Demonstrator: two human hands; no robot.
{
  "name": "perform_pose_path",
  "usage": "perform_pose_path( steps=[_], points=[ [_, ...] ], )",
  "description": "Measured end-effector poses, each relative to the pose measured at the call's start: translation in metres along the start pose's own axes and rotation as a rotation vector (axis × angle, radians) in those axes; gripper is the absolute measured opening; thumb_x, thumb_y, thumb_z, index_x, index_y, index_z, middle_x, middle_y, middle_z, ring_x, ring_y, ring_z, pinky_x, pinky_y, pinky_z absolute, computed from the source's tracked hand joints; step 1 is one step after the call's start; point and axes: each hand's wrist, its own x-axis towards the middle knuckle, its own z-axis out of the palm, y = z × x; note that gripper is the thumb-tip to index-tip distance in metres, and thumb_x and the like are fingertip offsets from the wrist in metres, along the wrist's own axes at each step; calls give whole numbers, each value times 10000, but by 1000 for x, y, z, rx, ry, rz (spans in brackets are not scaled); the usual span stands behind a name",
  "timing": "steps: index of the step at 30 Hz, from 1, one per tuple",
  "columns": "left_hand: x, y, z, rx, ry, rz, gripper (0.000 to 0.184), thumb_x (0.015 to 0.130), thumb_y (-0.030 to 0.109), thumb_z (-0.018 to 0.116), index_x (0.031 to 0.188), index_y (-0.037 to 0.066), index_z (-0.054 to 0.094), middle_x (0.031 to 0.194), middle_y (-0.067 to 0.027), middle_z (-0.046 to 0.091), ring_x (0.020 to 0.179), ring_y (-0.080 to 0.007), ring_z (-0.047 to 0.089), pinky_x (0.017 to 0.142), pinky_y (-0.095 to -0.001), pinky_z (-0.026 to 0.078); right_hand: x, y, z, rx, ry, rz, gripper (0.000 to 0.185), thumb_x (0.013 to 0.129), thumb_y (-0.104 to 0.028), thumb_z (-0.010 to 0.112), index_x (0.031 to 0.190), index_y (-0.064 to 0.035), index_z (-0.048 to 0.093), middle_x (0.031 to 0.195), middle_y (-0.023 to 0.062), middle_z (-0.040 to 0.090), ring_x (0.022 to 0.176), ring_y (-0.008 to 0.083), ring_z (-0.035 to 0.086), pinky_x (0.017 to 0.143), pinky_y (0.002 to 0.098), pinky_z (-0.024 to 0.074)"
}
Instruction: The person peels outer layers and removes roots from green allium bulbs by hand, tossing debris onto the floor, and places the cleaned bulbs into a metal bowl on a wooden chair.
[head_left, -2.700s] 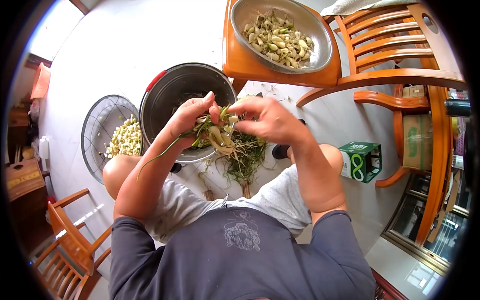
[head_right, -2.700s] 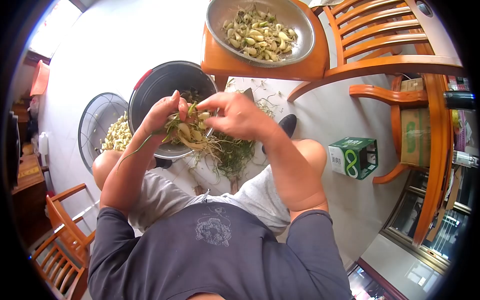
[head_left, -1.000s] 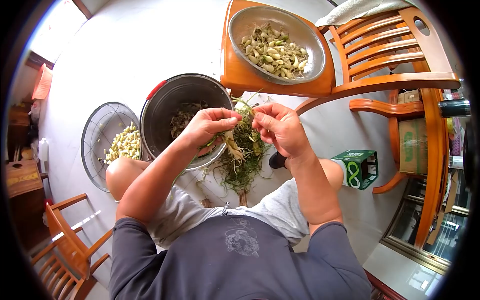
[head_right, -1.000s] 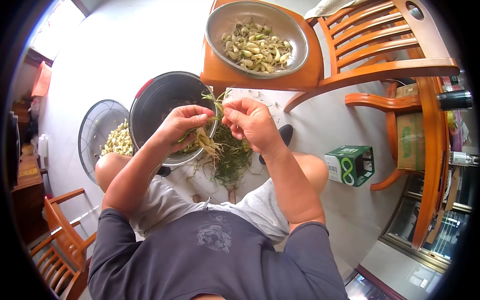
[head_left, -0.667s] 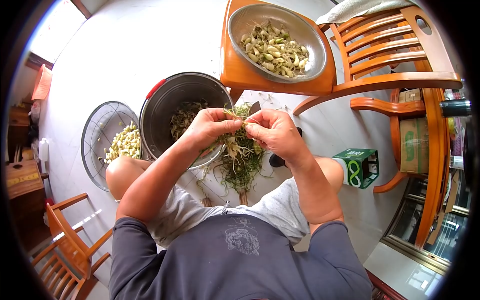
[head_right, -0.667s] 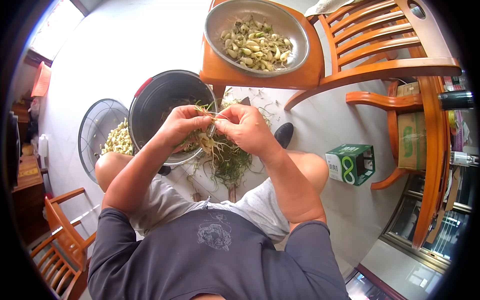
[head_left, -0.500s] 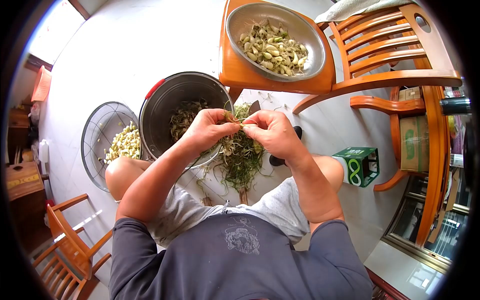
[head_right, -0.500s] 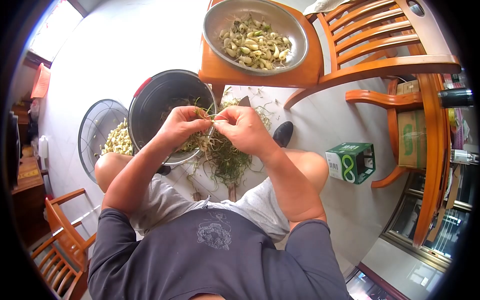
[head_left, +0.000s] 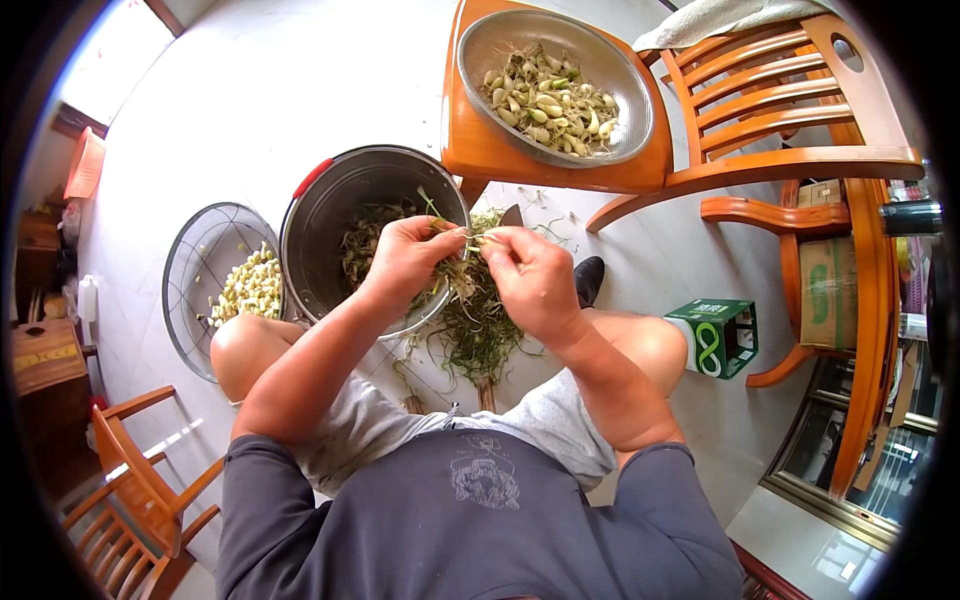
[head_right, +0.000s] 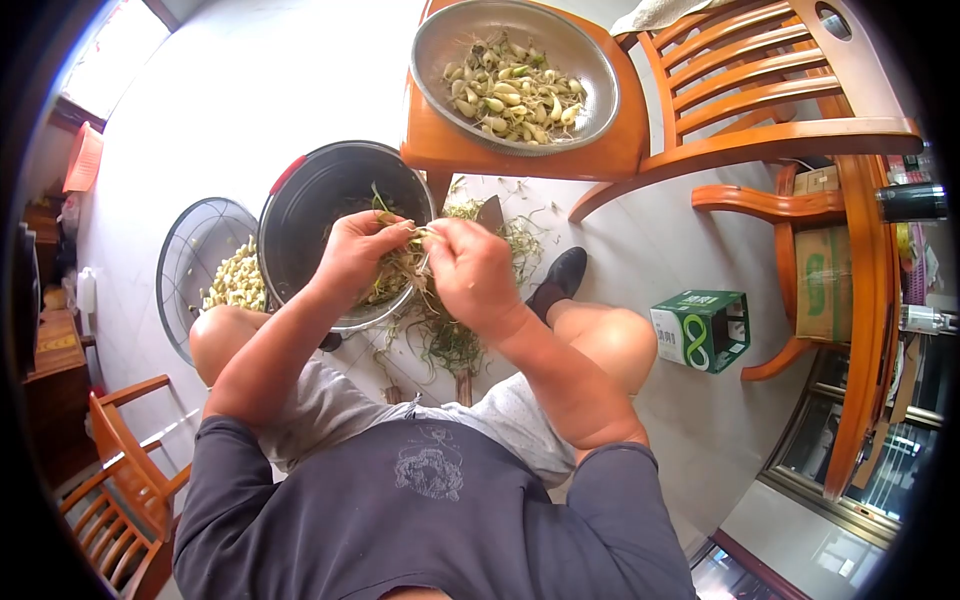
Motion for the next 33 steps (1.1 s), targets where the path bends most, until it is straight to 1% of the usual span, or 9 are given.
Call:
perform_pose_path(
  steps=[2,7,12,17,22,25,28,30,33],
  points=[
    [-4,9,-1,-28,-56,-76,133,888,116,641,933,-8,657,755,-45,650,594,-66,577,463,-203,445,7,4,-9,341,-113,288,100,898,-66,608,948,12,647,742,-7,616,614,23,498,524,177,402],
    [-9,13,5,-31,-134,-47,169,888,143,652,969,-5,655,758,-33,641,574,-65,562,443,-199,429,15,1,-18,550,-228,477,94,907,-81,593,925,7,616,734,-13,605,578,27,491,512,176,406],
    [-10,15,7,66,-216,-18,187,857,138,692,965,-13,669,780,-25,653,621,-53,575,495,-191,449,14,9,-17,476,-229,429,96,897,-76,598,930,12,615,742,-8,611,587,31,495,516,185,408],
    [-10,10,7,280,-258,55,147,849,90,676,950,-17,680,803,-12,665,705,-48,573,653,-224,485,12,13,-14,292,-248,297,120,870,-88,618,930,17,618,743,16,631,627,56,528,573,225,446],
    [-13,7,10,418,-233,46,137,830,67,647,927,-25,678,771,-2,650,691,-41,560,624,-220,467,8,10,-13,165,-250,231,132,872,-103,602,939,9,615,721,78,641,642,100,562,613,270,472],
    [-12,12,12,326,-248,19,127,824,61,645,914,-23,679,756,1,642,682,-41,558,613,-221,462,7,1,-6,26,-84,98,120,878,-93,582,936,7,614,713,95,638,617,127,559,605,292,475],
    [-18,16,15,238,-285,-15,128,821,73,673,898,-30,677,773,-14,652,706,-59,578,647,-219,470,21,15,-8,86,93,179,123,889,-96,571,933,11,612,695,83,623,600,112,546,575,288,464],
    [-25,15,14,232,-307,-51,139,823,74,681,905,-38,676,783,-25,657,721,-65,585,662,-223,475,33,24,-18,303,108,228,103,910,-69,567,939,18,614,713,-2,600,578,40,496,512,216,409],
    [-17,8,10,288,-239,-106,138,828,88,688,896,-32,682,762,-30,655,693,-75,587,654,-227,474,43,12,-35,446,111,274,111,908,-57,576,977,18,619,741,-15,605,565,17,479,491,170,386]
  ],
)
